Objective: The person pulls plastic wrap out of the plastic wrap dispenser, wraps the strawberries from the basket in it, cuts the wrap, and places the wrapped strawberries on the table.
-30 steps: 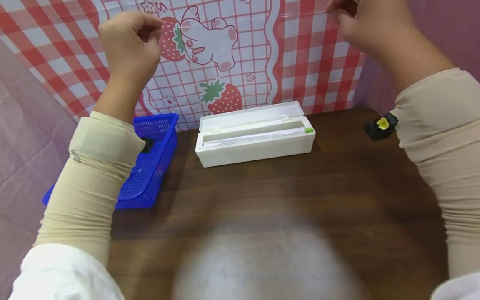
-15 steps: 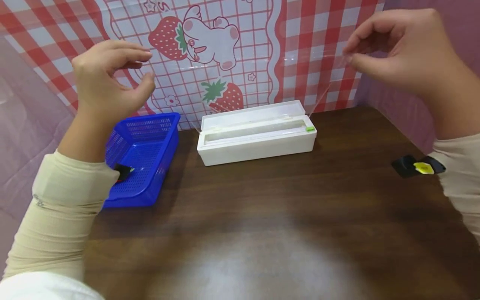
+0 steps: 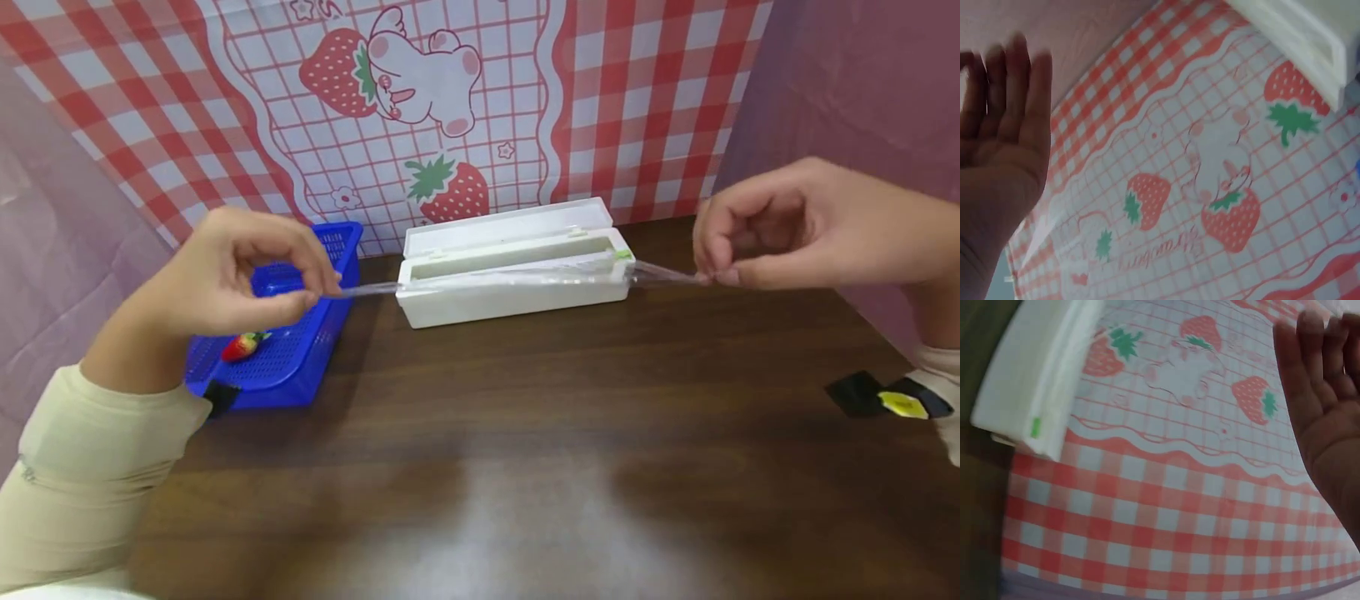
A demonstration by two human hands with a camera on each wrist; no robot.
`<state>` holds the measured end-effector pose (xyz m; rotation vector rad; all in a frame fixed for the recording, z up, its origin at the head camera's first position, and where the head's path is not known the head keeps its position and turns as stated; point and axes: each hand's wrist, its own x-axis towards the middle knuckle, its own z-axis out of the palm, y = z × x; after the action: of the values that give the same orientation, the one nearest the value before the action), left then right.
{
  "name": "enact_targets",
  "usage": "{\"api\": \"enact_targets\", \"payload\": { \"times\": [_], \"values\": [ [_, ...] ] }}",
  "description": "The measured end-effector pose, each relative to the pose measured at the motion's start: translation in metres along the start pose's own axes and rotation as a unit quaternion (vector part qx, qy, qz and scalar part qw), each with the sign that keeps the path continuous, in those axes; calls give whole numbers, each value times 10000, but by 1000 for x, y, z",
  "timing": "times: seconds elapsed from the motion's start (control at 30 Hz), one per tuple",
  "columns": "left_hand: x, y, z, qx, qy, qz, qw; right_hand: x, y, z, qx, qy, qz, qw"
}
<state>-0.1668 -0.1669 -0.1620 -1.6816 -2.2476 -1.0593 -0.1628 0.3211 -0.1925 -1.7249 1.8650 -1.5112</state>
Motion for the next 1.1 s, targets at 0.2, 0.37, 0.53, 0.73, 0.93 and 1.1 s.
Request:
{"api": "enact_targets", "payload": {
  "times": [0.2,0.37,0.53,0.73,0.93,1.1],
  "values": [
    [-15,-9,40,-1293,-2014,-1053,9652,-8,24,34,-423,-1404,918,9849],
    [-25,-28,87,-1481,-3036,-1736,9251,-14,50,63,-237,-1682,2124,9623],
    [-34,-46,124,-1094,-3502,-1707,9145,-19,77,76,-155,-1843,2576,9484],
    [-43,-58,151,-330,-3737,-1434,9158,-25,101,87,-120,-1917,2789,9409],
    [-48,-63,161,344,-3831,-1260,9144,-30,111,92,50,-1809,2995,9368],
    [-48,-64,159,256,-3822,-1247,9153,-29,110,92,-385,-1788,2946,9380]
  ]
}}
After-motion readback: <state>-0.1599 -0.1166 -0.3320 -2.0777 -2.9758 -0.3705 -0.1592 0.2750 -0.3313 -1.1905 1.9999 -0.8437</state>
